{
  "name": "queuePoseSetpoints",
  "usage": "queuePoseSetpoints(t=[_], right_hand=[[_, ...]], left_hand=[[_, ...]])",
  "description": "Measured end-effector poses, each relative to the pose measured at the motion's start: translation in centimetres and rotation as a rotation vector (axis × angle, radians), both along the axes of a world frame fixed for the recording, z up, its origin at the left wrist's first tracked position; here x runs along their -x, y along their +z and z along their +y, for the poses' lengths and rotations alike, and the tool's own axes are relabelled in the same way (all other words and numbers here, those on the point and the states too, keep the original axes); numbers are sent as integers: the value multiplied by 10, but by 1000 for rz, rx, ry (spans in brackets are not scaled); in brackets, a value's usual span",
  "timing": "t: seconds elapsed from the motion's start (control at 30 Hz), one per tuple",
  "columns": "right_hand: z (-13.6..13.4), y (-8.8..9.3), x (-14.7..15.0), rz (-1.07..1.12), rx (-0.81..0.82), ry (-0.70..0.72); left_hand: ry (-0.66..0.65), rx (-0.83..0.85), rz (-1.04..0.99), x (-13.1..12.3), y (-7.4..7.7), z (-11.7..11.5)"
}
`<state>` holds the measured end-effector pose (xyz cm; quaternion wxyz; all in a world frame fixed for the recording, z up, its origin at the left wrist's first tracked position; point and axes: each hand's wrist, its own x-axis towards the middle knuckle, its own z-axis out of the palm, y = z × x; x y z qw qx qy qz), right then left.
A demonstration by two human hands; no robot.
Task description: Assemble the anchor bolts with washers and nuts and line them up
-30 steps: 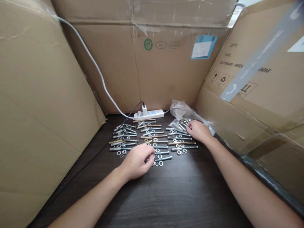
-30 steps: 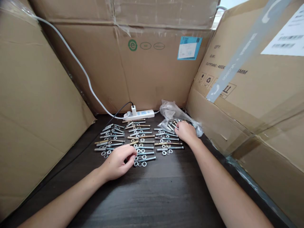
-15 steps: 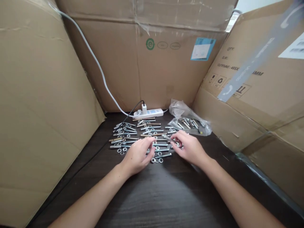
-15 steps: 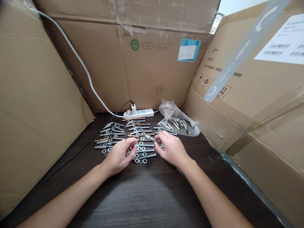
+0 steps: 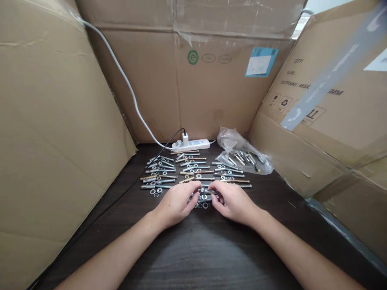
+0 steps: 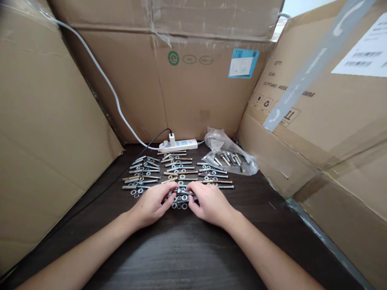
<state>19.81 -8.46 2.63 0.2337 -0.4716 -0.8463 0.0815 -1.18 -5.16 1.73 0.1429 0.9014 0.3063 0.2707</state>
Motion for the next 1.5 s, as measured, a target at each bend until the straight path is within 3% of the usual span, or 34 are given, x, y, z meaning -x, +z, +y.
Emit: queuePoseSetpoints(t=[0.2,0.6,0.77,1.23,1.5], right_hand=[[-7,7,6,23,57,25],[-9,4,7,111,125,84],[-9,3,9,65,85,33],[-9,-1,12,12,-12,68],[-9,1,10,123,35,19]], left_hand=[[-118,23,-42,-6,-3,-5],[-114,8,38,-2,1,-5],[-82,-64,72,-3,0,-4],[-27,8,47,-5,3,-9],[-110,-81,21,-2,8,-10]])
